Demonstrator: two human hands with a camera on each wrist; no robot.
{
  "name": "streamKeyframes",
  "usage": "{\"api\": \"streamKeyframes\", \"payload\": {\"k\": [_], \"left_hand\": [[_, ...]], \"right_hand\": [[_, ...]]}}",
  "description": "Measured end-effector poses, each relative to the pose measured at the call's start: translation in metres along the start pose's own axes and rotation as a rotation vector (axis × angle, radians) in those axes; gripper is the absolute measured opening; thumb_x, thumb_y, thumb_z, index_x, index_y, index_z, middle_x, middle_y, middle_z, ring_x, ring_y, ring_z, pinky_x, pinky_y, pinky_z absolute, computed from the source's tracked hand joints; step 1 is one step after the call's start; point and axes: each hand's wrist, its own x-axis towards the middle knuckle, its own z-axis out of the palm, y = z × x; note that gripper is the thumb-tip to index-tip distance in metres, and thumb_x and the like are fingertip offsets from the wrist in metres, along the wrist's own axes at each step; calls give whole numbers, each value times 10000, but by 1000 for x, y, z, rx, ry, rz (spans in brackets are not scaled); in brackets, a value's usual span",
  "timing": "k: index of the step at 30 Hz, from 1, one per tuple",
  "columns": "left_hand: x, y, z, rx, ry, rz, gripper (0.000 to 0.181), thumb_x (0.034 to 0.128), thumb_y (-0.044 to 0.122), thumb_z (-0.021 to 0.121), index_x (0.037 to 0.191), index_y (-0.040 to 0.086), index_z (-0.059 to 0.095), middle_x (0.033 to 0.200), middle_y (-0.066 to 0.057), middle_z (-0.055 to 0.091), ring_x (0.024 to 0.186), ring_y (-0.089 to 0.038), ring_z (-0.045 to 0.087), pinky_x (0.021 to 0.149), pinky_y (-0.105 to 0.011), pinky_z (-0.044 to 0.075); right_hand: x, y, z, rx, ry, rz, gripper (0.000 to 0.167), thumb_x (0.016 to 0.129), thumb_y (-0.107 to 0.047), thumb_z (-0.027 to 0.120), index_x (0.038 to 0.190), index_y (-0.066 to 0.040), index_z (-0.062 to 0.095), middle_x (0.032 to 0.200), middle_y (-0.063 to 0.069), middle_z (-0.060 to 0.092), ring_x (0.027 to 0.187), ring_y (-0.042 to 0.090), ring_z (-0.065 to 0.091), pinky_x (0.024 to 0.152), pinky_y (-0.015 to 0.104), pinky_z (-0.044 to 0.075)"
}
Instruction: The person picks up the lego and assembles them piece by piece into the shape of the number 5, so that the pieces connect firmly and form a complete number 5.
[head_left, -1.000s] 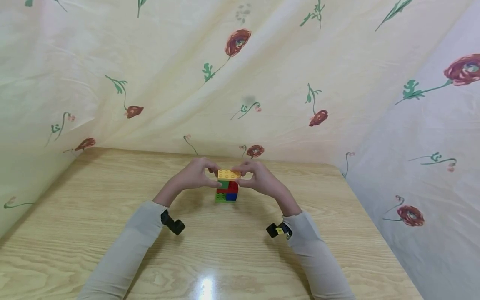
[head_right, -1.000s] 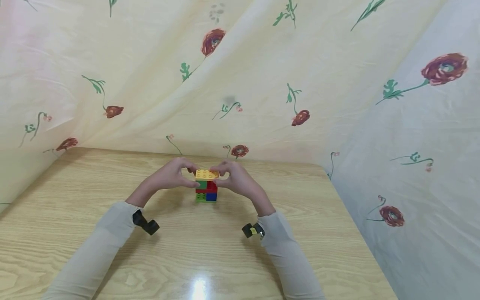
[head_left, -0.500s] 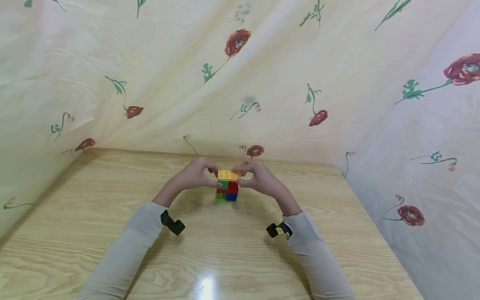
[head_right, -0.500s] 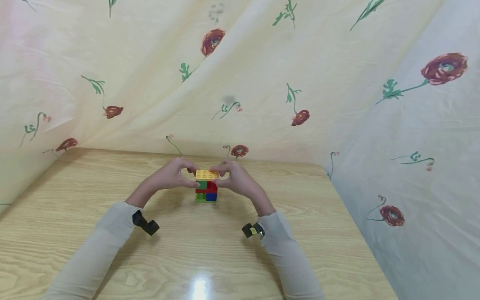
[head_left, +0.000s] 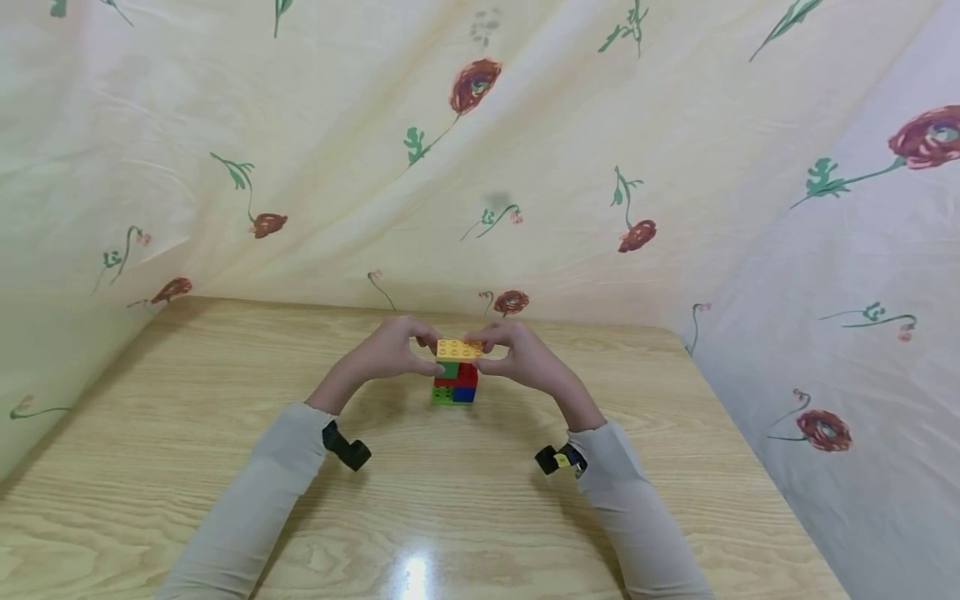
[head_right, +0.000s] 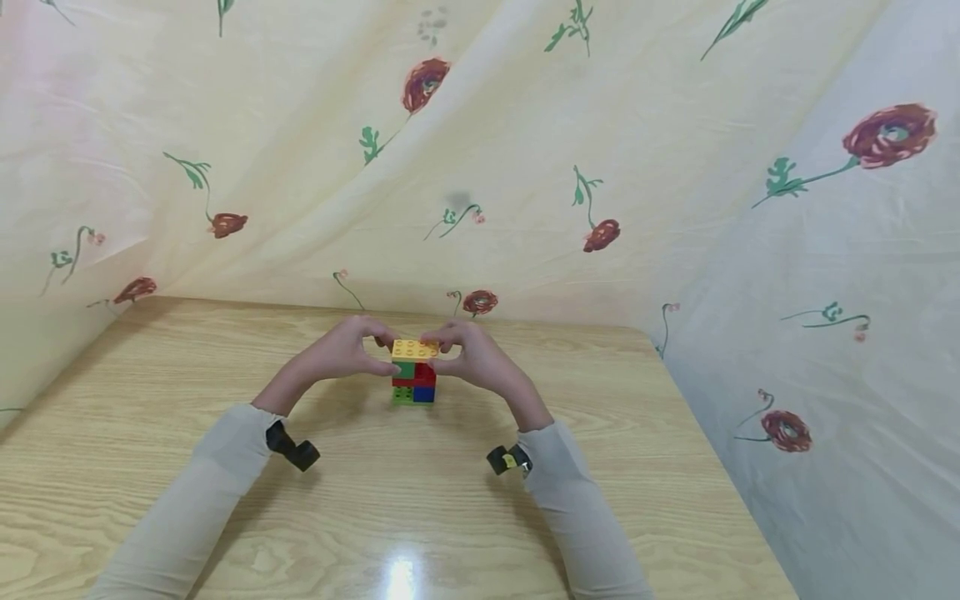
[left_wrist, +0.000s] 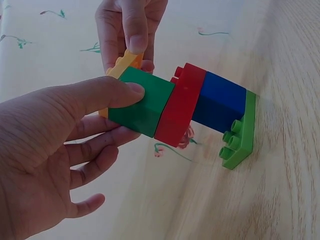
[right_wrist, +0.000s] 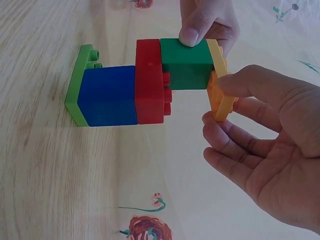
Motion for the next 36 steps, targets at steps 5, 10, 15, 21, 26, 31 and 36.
{"api": "streamKeyframes", "payload": {"k": [5, 10, 15, 21, 26, 31, 36], "left_hand": [[0, -1, 0, -30, -3, 0, 323, 803, 220, 854, 1080, 81, 765, 1023, -36, 741, 1150, -392, 596, 1006, -560, 477], [1, -3, 1, -47, -2, 3, 327, 802, 222, 856, 1081, 80, 759, 1028, -43, 739, 1159, -401, 591, 1023, -590, 463], [2, -4, 1, -45, -3, -2, 331, 808, 224, 854, 1090, 82, 757, 1037, -44, 737, 1166, -396, 589, 1030, -589, 461], [2, -5, 1, -44, -6, -5, 341, 809, 224, 857, 1101, 83, 754, 1056, -44, 738, 1167, -391, 590, 1039, -589, 454], [2, -3, 1, -39, -4, -9, 342, 805, 212, 860, 1106, 87, 754, 1057, -42, 741, 1168, -391, 595, 1042, -588, 455], [1, -2, 0, -20, -3, -16, 354, 800, 227, 863, 1111, 96, 756, 1051, -28, 743, 1159, -360, 605, 1039, -567, 463], [1, -3, 0, -28, -5, -15, 355, 794, 231, 867, 1104, 97, 756, 1042, -27, 740, 1156, -361, 600, 1047, -570, 455]], "right_hand": [[1, 2, 0, 6, -1, -3, 345, 913, -104, 749, 1255, -68, 724, 1201, 95, 725, 989, 257, 610, 884, 439, 540], [2, 5, 0, 6, 2, -5, 347, 911, -107, 751, 1256, -87, 725, 1207, 75, 729, 1011, 272, 618, 904, 423, 533], [3, 9, 0, 26, 7, -26, 362, 902, -97, 761, 1261, -85, 722, 1207, 77, 738, 1026, 305, 630, 910, 404, 535], [4, 15, -1, 80, -5, -12, 431, 888, -101, 780, 1305, -50, 686, 1208, 93, 736, 1068, 355, 644, 1009, 499, 523], [4, 18, -3, 128, -16, 17, 419, 862, -123, 812, 1262, -59, 707, 1183, 86, 737, 1099, 373, 654, 1077, 550, 476], [5, 24, -3, 154, -35, 24, 383, 849, -128, 824, 1220, -96, 732, 1154, 49, 748, 1071, 264, 684, 1090, 541, 469], [6, 33, -2, 187, -71, 33, 371, 846, -137, 830, 1203, -95, 737, 1156, 56, 745, 1104, 317, 678, 1086, 573, 459]]}}
